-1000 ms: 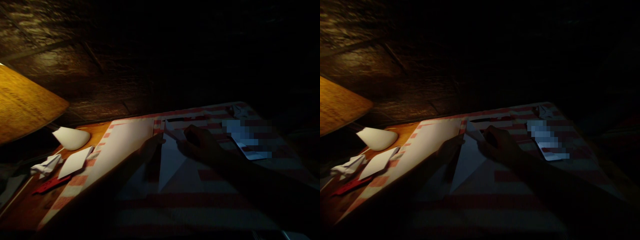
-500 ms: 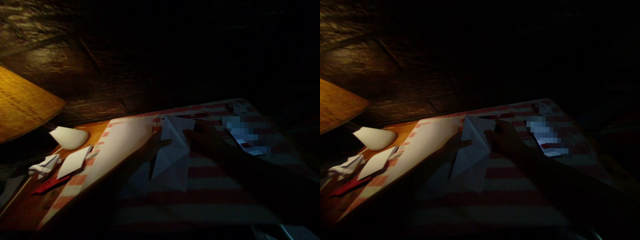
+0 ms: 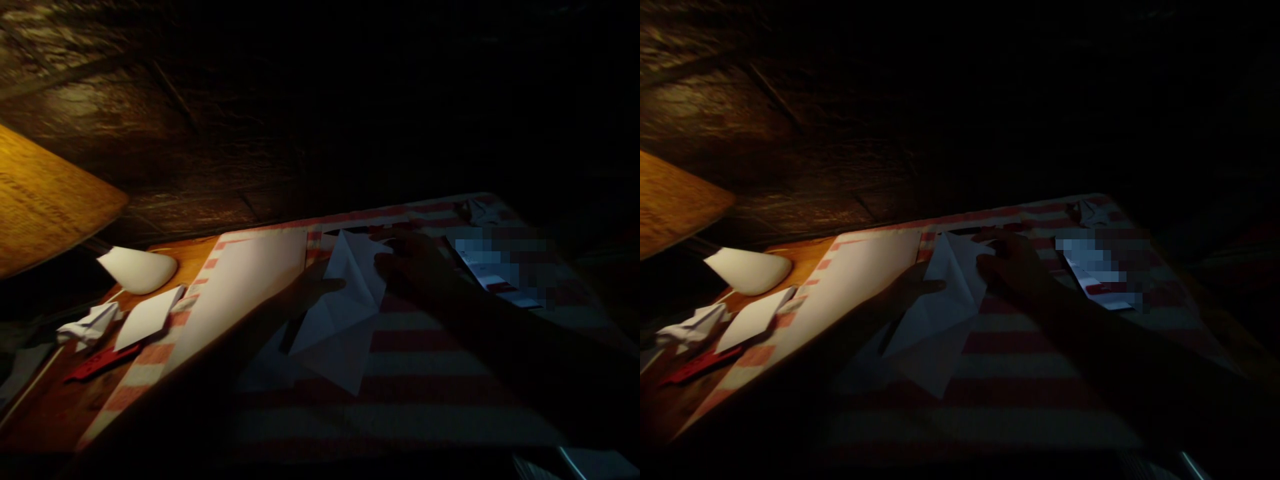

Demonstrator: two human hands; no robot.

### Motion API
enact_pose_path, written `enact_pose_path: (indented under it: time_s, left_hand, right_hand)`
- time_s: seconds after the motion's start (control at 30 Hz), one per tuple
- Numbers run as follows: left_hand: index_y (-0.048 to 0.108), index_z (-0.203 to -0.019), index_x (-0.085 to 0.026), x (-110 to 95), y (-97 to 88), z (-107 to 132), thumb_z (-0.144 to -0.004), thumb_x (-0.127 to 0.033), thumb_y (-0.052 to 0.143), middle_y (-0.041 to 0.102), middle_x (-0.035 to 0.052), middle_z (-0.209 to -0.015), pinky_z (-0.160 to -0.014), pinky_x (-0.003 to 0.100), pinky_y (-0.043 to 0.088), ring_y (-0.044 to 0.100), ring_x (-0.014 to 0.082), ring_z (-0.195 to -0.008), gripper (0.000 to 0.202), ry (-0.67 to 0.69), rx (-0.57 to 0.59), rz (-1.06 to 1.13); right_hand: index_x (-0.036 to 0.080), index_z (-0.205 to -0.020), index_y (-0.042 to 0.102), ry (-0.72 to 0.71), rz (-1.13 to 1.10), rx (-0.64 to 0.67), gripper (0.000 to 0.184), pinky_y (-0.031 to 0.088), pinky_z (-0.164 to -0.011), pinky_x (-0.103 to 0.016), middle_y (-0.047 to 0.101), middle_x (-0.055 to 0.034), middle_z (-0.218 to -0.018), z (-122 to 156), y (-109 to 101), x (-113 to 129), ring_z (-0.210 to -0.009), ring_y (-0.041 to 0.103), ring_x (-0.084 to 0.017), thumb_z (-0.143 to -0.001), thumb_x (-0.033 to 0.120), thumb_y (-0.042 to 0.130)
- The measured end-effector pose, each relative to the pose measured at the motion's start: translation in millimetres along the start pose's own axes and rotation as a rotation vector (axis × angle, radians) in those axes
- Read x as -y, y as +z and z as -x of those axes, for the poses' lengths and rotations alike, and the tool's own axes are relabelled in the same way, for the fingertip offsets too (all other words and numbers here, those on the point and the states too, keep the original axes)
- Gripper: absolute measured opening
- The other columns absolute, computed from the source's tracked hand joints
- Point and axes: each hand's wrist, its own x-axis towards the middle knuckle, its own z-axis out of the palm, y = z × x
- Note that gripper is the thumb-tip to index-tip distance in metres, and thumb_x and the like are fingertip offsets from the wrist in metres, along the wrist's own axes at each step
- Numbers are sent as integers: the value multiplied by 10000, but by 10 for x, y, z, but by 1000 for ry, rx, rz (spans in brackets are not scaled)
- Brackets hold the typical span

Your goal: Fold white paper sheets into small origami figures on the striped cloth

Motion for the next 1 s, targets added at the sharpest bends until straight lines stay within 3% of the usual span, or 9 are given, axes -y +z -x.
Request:
enact_pose_path:
  time_s: [0.17, 0.3, 0.5, 0.73, 0.87, 1.0]
  left_hand:
    - [731, -1147, -165, 19, 17, 11, -702, -179, 819, 775, 119, -1099, -1013, 493, 507, 675, 361, -1154, 453, 20, 9, -5]
    - [734, -1136, -171, 25, 21, 4, -694, -167, 818, 771, 105, -1120, -1026, 472, 499, 684, 336, -1137, 449, 48, -8, -8]
    - [754, -1058, -170, 1, 34, -10, -681, -164, 804, 785, 96, -1043, -977, 466, 522, 701, 332, -1079, 381, 24, -11, -21]
    - [733, -1148, -182, 3, 32, 17, -699, -189, 805, 778, 90, -1054, -934, 437, 543, 707, 316, -1053, 454, 18, -12, -34]
    - [739, -1102, -181, -41, 47, 28, -749, -263, 807, 777, 89, -1051, -923, 432, 550, 708, 306, -1035, 369, 5, -26, -100]
    - [738, -953, -180, -65, 74, 23, -703, -275, 851, 776, 84, -992, -890, 445, 556, 706, 312, -989, 291, -31, -115, -248]
  right_hand:
    - [233, -1096, 700, -80, 152, 28, 374, 464, -560, -283, 711, -35, -924, -18, -34, -64, -676, 598, -145, -730, 211, 774]
    - [225, -1183, 710, -42, 131, 66, 432, 472, -558, -287, 719, -39, -929, -36, -58, -127, -669, 608, -151, -756, 242, 771]
    - [212, -1033, 743, -73, 103, 35, 310, 522, -647, -302, 722, -36, -944, -50, -54, -140, -765, 647, -165, -726, 177, 760]
    - [202, -845, 707, -16, 81, 14, 170, 480, -547, -272, 684, -13, -798, -25, -26, -34, -660, 612, -149, -684, 206, 761]
    - [204, -855, 701, -34, 69, 60, 170, 459, -530, -262, 663, -7, -779, 24, -8, -30, -626, 588, -135, -692, 190, 747]
    - [211, -924, 717, -82, 58, 121, 215, 496, -624, -283, 684, -12, -847, 76, 11, -20, -720, 619, -153, -717, 166, 751]
